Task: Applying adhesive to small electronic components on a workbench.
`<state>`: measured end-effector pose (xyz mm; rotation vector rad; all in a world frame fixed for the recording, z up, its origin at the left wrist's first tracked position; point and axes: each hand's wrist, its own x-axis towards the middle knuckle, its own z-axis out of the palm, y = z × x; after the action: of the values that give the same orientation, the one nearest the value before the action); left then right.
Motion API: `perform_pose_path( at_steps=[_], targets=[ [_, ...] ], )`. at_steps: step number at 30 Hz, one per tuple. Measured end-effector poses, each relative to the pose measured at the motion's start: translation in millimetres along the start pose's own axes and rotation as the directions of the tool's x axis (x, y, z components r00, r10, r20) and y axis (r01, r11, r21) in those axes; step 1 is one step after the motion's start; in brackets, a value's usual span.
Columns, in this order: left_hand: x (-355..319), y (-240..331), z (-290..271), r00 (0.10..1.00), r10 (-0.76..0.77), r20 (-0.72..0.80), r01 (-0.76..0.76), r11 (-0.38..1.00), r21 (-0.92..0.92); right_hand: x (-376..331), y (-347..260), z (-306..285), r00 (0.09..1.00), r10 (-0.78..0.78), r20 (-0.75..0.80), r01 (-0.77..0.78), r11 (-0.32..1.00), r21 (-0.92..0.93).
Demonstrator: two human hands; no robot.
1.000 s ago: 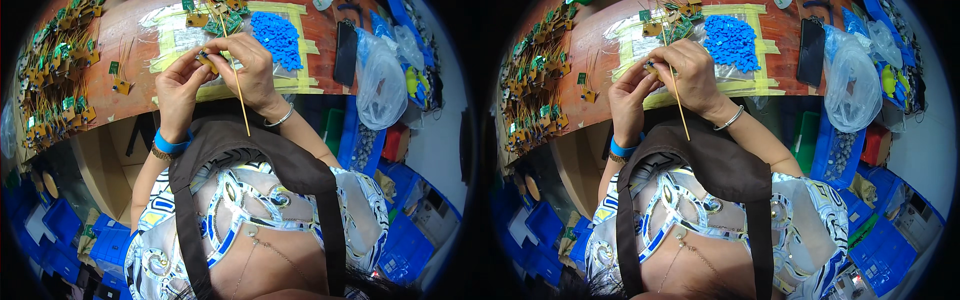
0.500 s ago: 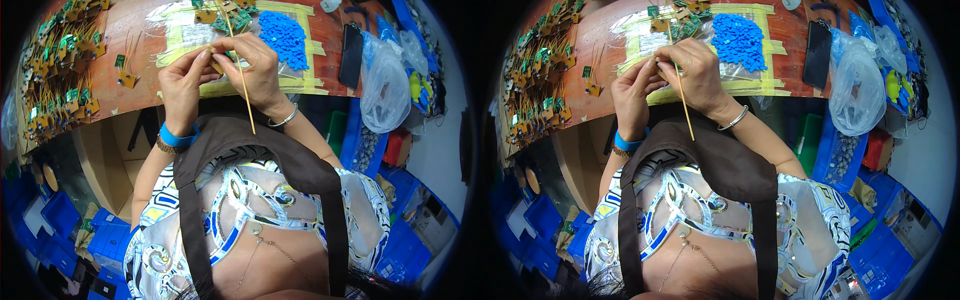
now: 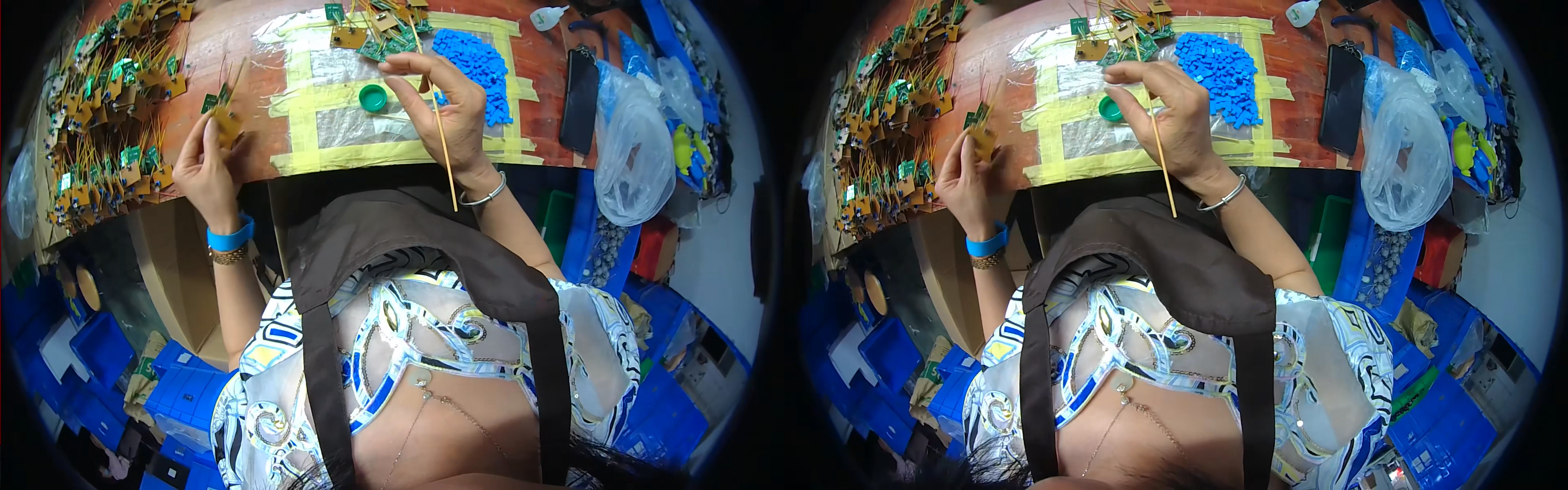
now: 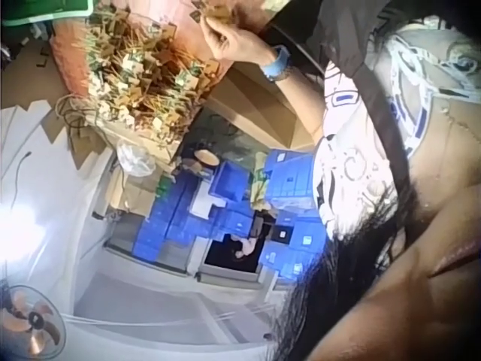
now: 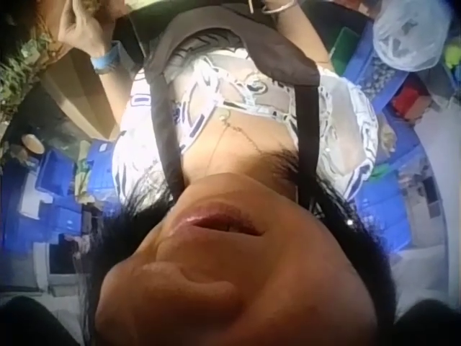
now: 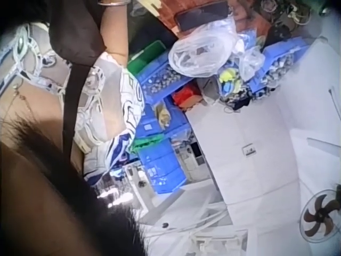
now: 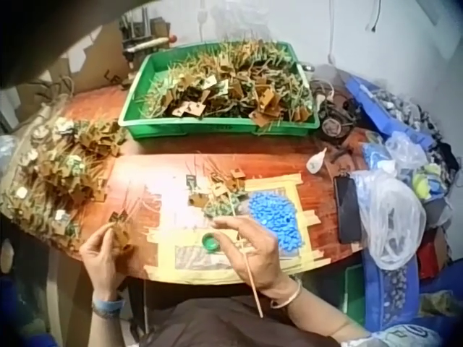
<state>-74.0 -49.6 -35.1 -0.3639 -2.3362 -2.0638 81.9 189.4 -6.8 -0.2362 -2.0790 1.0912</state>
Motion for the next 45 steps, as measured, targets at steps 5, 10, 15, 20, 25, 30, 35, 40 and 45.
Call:
perform_pose_path(
  at_steps=[5,10,15,20,25,30,35,40,45],
  targets=[
    [9,13,17,0.799,0.577,0.17,-0.503,0.484,0.716,-12,0,-8,0.998,0.065,0.024,-0.065,0.998,0.008],
    [19,16,110,0.846,0.413,0.336,-0.531,0.697,0.482,-18,-5,-11,0.989,0.122,0.089,-0.136,0.976,0.17],
    [39,-5,142,0.876,0.277,0.394,-0.472,0.66,0.585,-27,1,-16,0.969,0.119,0.215,-0.152,0.977,0.147],
    [38,-11,126,0.916,0.295,0.271,-0.36,0.903,0.233,-35,12,-10,0.956,0.182,0.231,-0.21,0.972,0.104],
    [18,-1,100,0.971,0.125,0.202,-0.087,0.978,-0.188,-36,20,-4,0.958,0.15,0.247,-0.162,0.986,0.032],
    [-9,10,92,0.976,0.114,0.188,-0.058,0.958,-0.281,-37,15,-7,0.957,0.166,0.24,-0.193,0.977,0.094],
    [-23,10,91,0.952,0.237,0.194,-0.239,0.971,-0.012,-35,8,-13,0.928,0.273,0.254,-0.348,0.88,0.323],
    [-37,33,98,0.947,0.039,0.319,0.008,0.989,-0.147,-20,-10,-8,0.95,0.185,0.252,-0.282,0.857,0.431],
    [-39,42,92,0.827,-0.232,0.512,0.421,0.86,-0.289,-22,-10,0,0.94,0.243,0.238,-0.327,0.838,0.437]
  ],
)
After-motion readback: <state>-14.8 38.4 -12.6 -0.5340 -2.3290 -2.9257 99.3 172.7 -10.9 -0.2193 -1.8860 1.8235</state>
